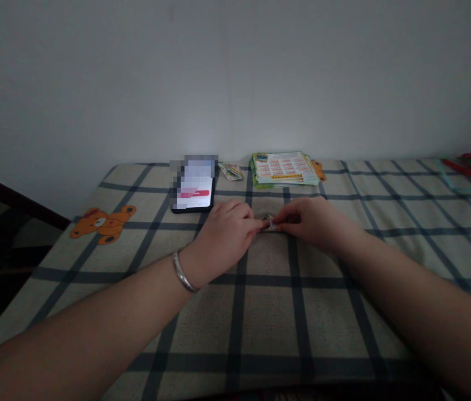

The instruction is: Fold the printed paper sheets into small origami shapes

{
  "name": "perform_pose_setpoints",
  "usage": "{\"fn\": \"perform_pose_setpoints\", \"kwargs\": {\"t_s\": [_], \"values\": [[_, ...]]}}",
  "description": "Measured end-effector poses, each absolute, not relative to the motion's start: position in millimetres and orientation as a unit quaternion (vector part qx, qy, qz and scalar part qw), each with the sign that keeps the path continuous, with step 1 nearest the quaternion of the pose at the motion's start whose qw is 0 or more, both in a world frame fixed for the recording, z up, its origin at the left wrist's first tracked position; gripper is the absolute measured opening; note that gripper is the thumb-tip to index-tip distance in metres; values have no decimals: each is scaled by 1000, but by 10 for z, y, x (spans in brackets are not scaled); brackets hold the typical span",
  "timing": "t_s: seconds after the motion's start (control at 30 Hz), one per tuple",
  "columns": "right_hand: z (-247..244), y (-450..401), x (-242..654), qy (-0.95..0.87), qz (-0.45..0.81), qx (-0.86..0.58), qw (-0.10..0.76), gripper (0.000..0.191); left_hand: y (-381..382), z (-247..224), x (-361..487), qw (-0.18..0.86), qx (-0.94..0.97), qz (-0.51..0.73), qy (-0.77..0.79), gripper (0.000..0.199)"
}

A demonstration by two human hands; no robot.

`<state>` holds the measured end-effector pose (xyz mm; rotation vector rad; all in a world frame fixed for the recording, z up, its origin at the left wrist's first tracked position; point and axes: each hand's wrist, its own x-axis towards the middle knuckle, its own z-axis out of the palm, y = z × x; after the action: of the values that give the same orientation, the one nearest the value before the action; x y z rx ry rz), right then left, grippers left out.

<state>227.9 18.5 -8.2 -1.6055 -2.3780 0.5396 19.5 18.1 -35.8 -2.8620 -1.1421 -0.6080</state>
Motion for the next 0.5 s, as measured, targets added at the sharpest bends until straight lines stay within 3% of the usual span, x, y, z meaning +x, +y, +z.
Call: {"fn": "perform_pose_setpoints", "kwargs": {"t_s": [0.2, 0.5], "values": [[-44, 112, 2243, -839, 111, -526, 86, 18, 249, -396, 134, -4, -911, -219, -348, 21], [-39, -33, 2161, -852, 6, -520, 48, 23, 197, -333, 111, 91, -939, -191, -272, 16]]}}
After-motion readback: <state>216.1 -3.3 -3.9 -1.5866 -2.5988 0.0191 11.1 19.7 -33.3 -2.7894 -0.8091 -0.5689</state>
